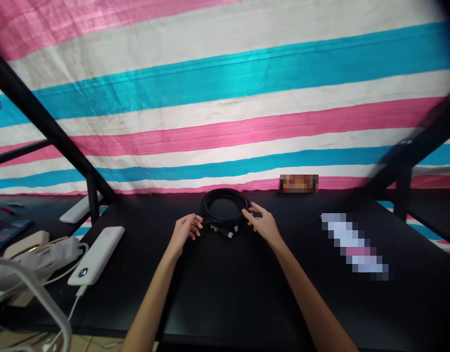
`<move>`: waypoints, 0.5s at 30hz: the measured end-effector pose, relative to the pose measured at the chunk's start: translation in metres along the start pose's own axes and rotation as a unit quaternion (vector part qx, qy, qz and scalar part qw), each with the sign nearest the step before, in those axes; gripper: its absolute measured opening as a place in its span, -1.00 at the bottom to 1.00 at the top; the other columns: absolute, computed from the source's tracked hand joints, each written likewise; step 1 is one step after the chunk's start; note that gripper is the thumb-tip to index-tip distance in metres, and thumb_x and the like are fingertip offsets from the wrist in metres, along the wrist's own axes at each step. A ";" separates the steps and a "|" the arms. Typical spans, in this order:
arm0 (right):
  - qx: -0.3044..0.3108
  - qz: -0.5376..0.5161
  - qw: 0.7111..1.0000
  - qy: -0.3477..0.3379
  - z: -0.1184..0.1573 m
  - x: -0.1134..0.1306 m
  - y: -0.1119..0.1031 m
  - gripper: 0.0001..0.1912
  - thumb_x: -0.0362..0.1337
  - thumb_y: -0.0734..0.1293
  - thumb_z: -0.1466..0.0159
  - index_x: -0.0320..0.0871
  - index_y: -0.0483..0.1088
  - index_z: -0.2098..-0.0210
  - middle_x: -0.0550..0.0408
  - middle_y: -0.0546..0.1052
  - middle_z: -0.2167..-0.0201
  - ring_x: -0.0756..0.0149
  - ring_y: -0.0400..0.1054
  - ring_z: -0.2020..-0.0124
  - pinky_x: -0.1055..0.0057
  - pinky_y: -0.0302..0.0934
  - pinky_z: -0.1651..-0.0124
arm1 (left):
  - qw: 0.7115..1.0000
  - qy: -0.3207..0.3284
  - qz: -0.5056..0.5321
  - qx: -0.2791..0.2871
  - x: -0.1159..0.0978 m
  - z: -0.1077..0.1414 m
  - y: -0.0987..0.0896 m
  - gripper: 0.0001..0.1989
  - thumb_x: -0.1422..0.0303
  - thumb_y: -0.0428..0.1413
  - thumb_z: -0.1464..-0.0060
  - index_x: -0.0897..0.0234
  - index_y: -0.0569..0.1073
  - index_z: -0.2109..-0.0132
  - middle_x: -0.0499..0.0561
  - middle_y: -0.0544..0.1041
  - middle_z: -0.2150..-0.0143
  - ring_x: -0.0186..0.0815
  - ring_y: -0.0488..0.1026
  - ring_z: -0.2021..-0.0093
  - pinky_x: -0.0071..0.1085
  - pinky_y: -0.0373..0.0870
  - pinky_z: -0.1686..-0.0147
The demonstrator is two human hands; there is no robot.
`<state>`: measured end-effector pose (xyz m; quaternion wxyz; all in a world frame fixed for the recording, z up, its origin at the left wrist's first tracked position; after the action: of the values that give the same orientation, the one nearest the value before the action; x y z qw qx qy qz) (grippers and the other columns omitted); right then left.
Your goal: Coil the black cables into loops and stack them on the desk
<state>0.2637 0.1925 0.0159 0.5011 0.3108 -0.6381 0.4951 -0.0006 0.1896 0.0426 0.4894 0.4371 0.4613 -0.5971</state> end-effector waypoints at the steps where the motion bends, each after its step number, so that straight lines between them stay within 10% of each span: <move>1: -0.017 0.019 1.000 0.003 -0.001 -0.002 -0.006 -0.28 0.04 0.32 -0.11 -0.24 0.30 -0.16 -0.13 0.47 0.01 0.50 0.32 0.62 0.51 0.15 0.66 | 1.000 0.002 -0.015 -0.014 0.003 -0.003 -0.006 -0.60 0.09 -0.05 -0.11 0.37 0.43 0.23 -0.03 0.43 0.43 -0.47 0.35 0.57 -0.56 0.16 0.63; 8: -0.043 0.204 0.977 0.041 -0.006 -0.021 -0.050 -0.73 -0.13 0.28 -0.20 -0.11 0.50 0.20 0.09 0.60 0.33 0.39 0.41 0.57 0.38 0.23 0.33 | 0.984 -0.010 -0.176 -0.035 0.028 -0.015 -0.027 -0.68 0.14 -0.01 -0.22 0.35 0.42 0.22 -0.07 0.42 0.42 -0.44 0.31 0.53 -0.45 0.29 0.52; 15: -0.022 0.331 0.943 0.028 -0.004 -0.019 -0.043 -0.79 -0.15 0.29 -0.19 -0.02 0.50 0.23 0.13 0.57 0.31 0.18 0.43 0.26 0.40 0.11 0.34 | 0.937 0.050 -0.344 -0.044 0.023 -0.005 -0.018 -0.80 0.28 -0.02 -0.16 0.17 0.49 0.30 0.00 0.48 0.27 -0.24 0.39 0.24 -0.37 0.22 0.29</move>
<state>0.3093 0.1805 0.0118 0.3335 0.0566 -0.7012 0.6276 -0.0215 0.1923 0.0211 0.2491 0.2590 0.6329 -0.6858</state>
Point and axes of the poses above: each hand's wrist, its own z-axis away from the middle knuckle, its own y-axis out of the palm, x = y × z, the point moved 3 cm from there along -z, towards the middle knuckle
